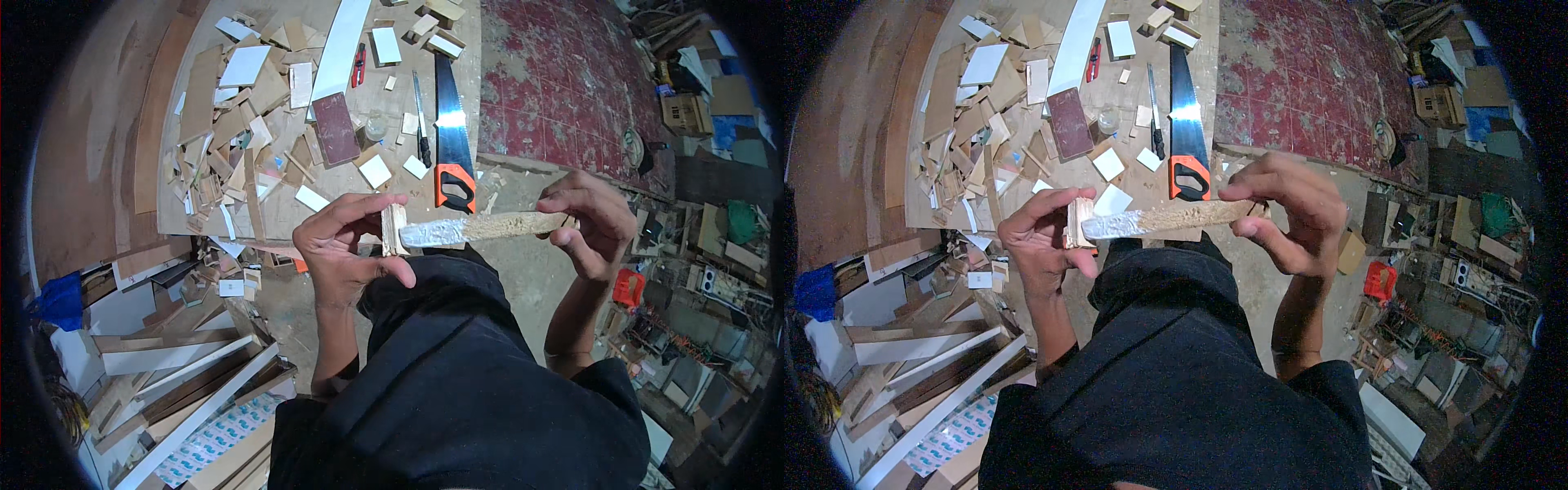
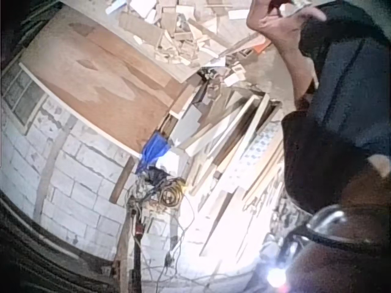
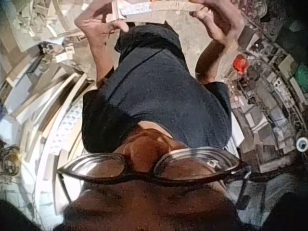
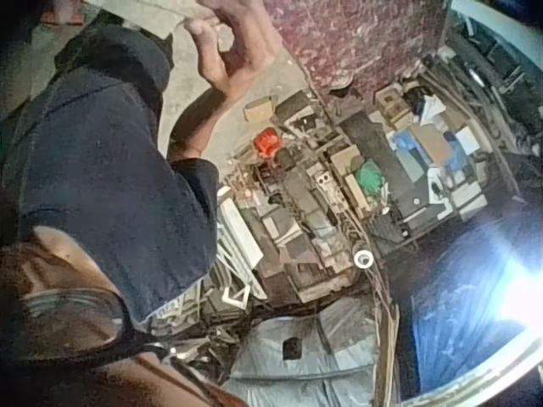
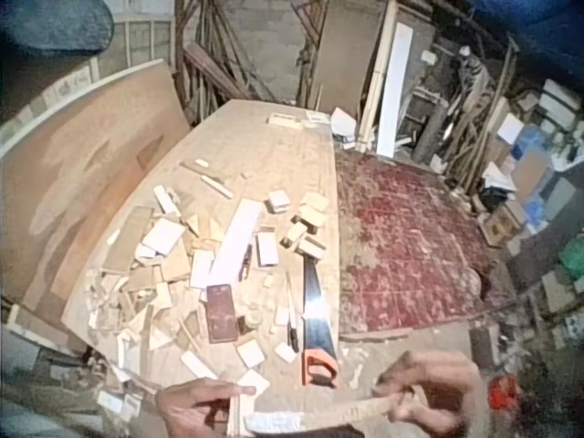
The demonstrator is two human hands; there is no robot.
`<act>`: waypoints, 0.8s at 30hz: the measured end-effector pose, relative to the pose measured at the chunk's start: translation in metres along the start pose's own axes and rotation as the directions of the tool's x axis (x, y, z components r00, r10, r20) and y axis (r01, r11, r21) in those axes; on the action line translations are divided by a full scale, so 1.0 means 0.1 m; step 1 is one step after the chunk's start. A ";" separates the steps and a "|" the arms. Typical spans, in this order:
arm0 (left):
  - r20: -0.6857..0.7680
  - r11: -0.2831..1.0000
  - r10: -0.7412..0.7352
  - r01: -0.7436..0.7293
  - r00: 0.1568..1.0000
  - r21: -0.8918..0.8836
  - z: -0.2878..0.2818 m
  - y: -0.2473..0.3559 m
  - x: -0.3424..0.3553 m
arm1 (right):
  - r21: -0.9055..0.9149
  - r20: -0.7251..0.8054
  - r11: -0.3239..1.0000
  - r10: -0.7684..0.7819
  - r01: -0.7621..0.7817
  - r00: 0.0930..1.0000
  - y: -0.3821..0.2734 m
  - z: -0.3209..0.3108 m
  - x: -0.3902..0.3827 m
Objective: The person saws a small piece of wood, applies glue, and assembles parts of a wooden project.
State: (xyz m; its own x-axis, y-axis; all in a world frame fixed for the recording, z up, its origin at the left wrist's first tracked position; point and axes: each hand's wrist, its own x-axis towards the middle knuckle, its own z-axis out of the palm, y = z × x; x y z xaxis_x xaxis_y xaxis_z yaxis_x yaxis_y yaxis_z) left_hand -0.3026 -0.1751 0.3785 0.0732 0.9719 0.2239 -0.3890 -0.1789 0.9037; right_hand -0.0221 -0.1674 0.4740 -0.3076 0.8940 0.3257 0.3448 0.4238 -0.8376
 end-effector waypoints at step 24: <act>-0.054 0.970 -0.072 0.058 0.996 -0.236 0.15 -0.09 0.08 | 0.583 -0.274 0.810 0.267 -0.061 0.924 0.57 0.56 -0.39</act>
State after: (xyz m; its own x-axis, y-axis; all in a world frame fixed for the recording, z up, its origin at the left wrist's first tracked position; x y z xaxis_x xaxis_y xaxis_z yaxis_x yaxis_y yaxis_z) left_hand -0.2848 -0.1680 0.3775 0.0515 0.9891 0.1379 -0.5903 -0.0812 0.8031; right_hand -0.0404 -0.1859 0.3893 0.0505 0.9789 0.1978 -0.2195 0.2041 -0.9540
